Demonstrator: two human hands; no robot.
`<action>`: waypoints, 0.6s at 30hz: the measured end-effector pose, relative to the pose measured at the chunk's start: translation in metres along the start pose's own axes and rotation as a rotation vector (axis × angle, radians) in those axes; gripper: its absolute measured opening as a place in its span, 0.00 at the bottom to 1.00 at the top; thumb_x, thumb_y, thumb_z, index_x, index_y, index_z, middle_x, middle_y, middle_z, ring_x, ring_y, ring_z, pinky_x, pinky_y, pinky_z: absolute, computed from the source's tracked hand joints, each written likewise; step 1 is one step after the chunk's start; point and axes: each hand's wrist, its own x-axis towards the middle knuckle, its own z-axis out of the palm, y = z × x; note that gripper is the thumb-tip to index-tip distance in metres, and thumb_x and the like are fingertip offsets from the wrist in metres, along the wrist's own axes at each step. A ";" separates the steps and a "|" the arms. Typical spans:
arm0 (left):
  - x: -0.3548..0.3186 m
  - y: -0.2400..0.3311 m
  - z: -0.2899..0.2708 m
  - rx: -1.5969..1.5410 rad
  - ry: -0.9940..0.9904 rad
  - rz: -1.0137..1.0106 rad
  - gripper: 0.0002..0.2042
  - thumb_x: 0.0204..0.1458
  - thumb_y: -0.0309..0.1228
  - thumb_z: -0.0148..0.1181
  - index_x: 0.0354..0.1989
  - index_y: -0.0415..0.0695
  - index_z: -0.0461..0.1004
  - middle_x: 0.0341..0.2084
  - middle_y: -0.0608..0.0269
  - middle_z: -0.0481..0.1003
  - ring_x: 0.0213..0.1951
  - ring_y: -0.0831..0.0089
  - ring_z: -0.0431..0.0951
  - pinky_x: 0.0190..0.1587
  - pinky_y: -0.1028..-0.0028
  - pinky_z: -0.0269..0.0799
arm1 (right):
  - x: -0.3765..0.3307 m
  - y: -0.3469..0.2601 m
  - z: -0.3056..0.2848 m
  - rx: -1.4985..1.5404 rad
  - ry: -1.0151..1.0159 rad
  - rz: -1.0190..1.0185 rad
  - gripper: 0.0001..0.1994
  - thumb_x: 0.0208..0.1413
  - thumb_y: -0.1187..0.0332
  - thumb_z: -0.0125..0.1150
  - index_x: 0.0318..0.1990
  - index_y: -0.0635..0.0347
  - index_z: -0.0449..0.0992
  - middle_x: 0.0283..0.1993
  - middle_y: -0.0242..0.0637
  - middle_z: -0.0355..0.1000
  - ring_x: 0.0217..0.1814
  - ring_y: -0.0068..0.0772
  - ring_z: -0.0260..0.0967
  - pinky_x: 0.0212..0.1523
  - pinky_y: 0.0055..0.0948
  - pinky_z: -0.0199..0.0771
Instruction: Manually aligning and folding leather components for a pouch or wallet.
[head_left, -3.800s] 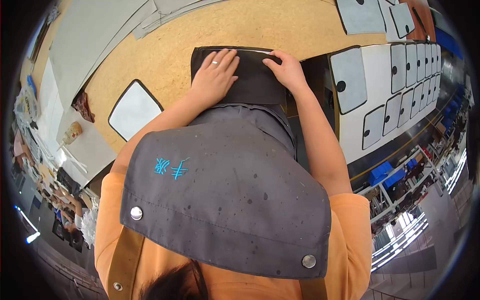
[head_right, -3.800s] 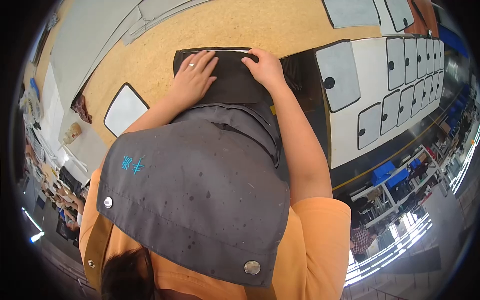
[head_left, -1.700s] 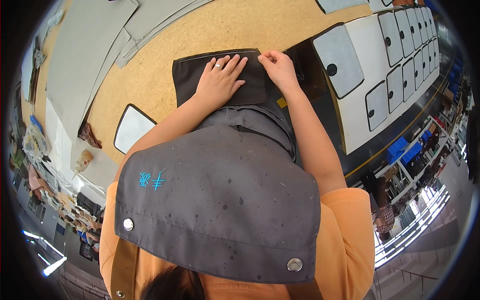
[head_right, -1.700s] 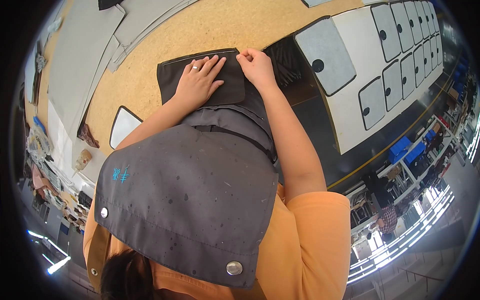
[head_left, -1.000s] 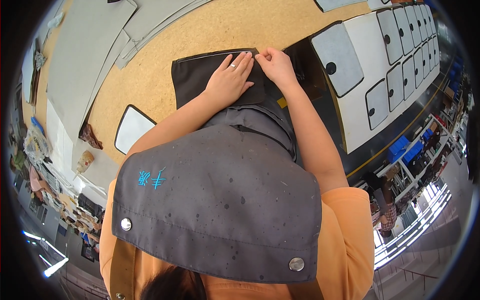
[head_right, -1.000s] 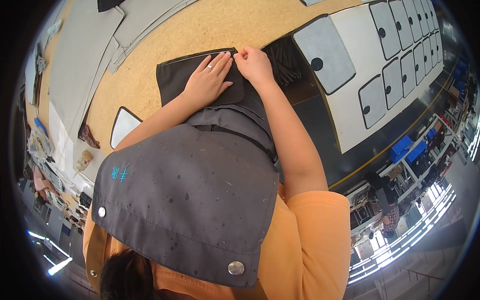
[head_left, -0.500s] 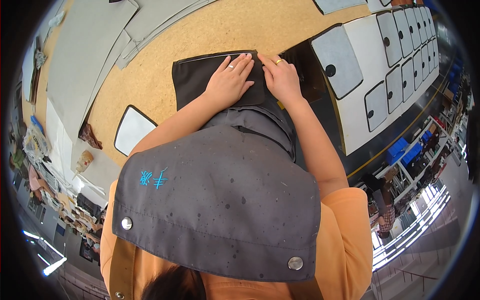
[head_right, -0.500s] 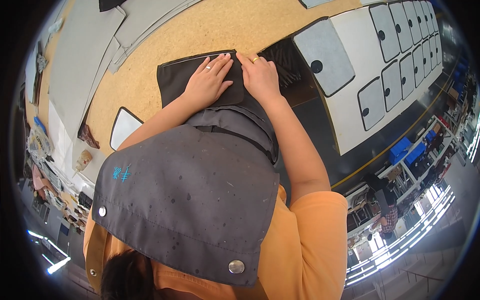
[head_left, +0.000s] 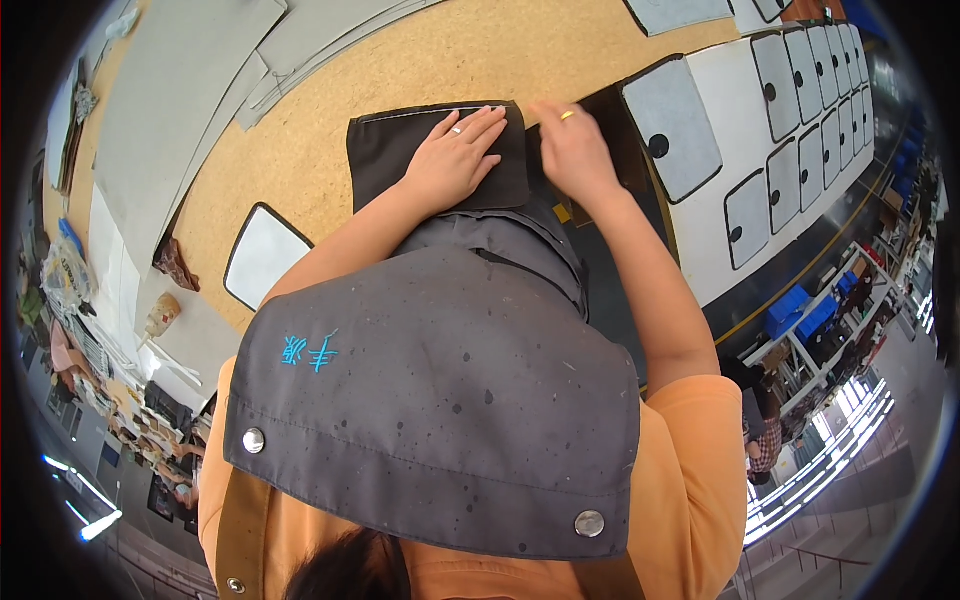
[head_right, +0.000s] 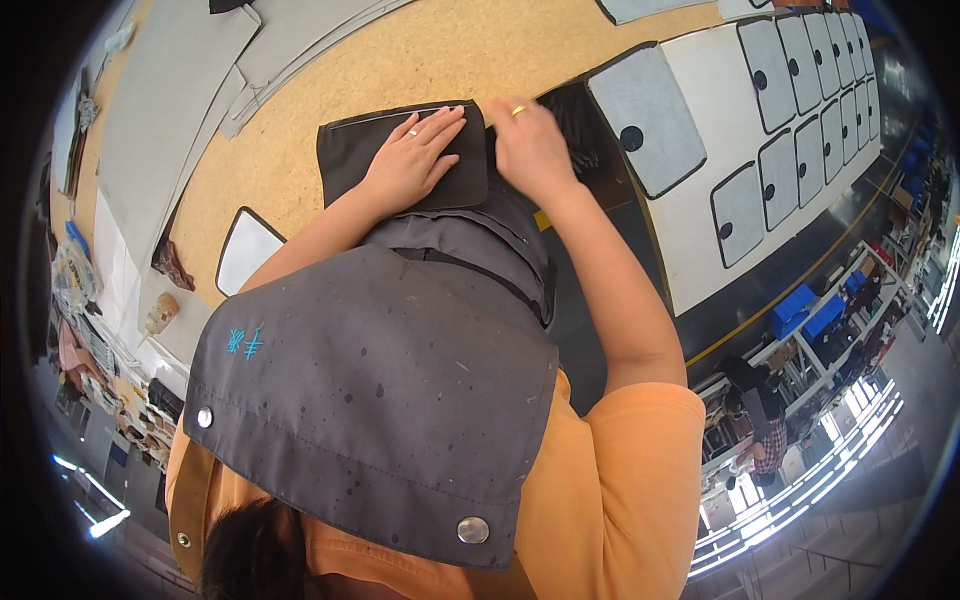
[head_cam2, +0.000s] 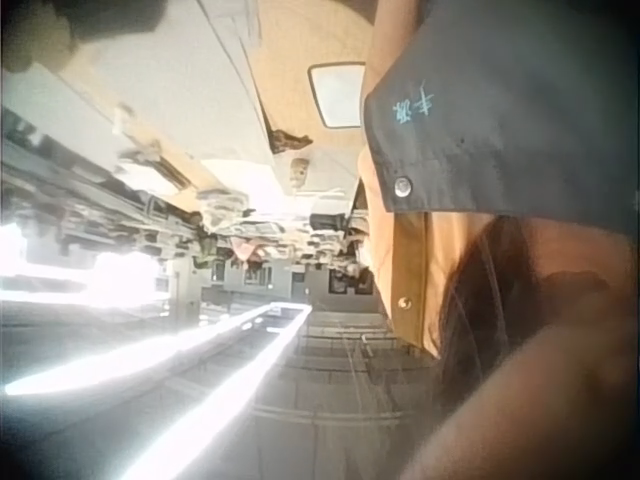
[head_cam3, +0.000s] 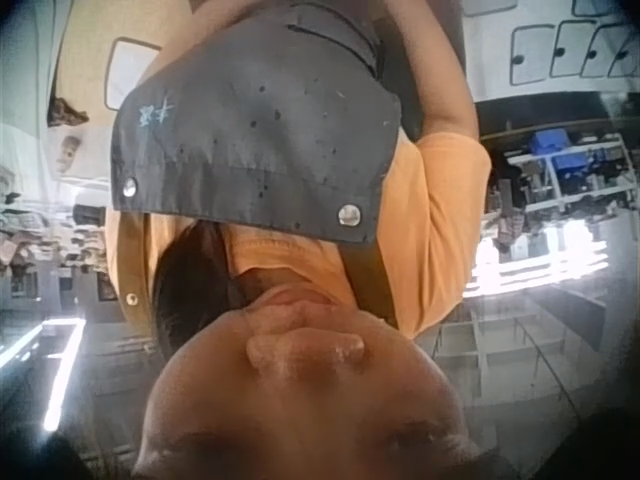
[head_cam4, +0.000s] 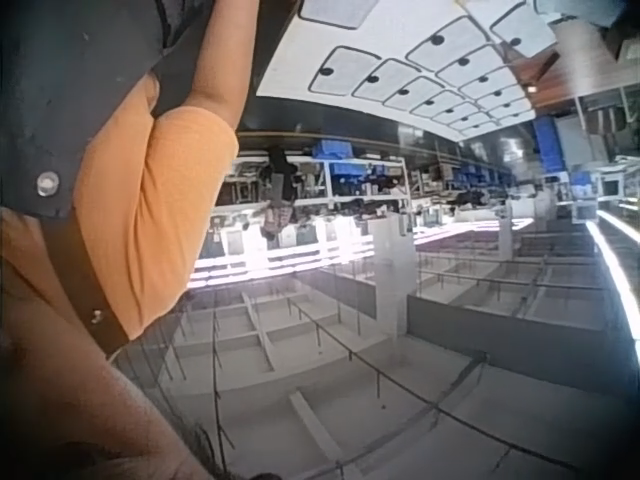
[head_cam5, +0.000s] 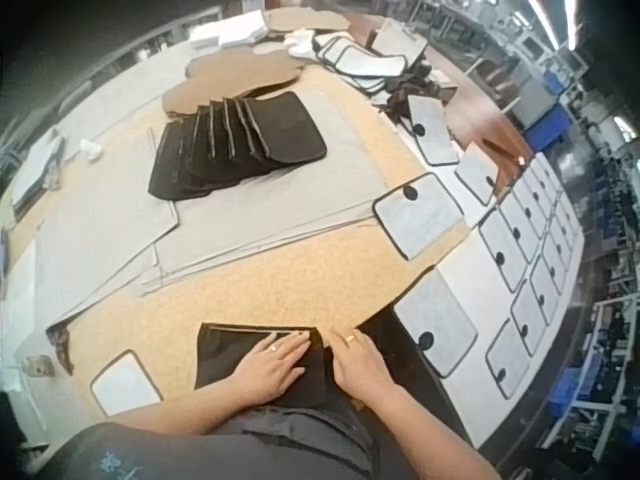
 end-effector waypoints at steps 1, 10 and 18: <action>-0.001 -0.001 0.001 -0.006 -0.012 0.001 0.24 0.58 0.39 0.45 0.61 0.43 0.57 0.63 0.63 0.55 0.64 0.69 0.53 0.65 0.64 0.47 | -0.002 -0.007 0.003 0.097 -0.038 -0.079 0.18 0.43 0.79 0.52 0.46 0.65 0.69 0.45 0.45 0.70 0.50 0.44 0.66 0.52 0.38 0.65; -0.017 -0.022 0.001 -0.058 -0.004 0.077 0.26 0.59 0.39 0.43 0.64 0.45 0.51 0.65 0.63 0.50 0.67 0.69 0.46 0.67 0.63 0.39 | -0.006 -0.023 0.019 -0.279 -0.248 -0.159 0.24 0.49 0.75 0.49 0.57 0.67 0.62 0.59 0.47 0.61 0.62 0.43 0.58 0.62 0.38 0.57; -0.046 -0.049 -0.006 -0.067 0.006 -0.050 0.25 0.60 0.42 0.40 0.64 0.48 0.53 0.65 0.66 0.51 0.67 0.70 0.45 0.68 0.64 0.37 | 0.010 -0.042 0.020 -0.522 -0.372 -0.149 0.26 0.49 0.73 0.50 0.60 0.58 0.62 0.54 0.44 0.64 0.57 0.39 0.60 0.59 0.39 0.57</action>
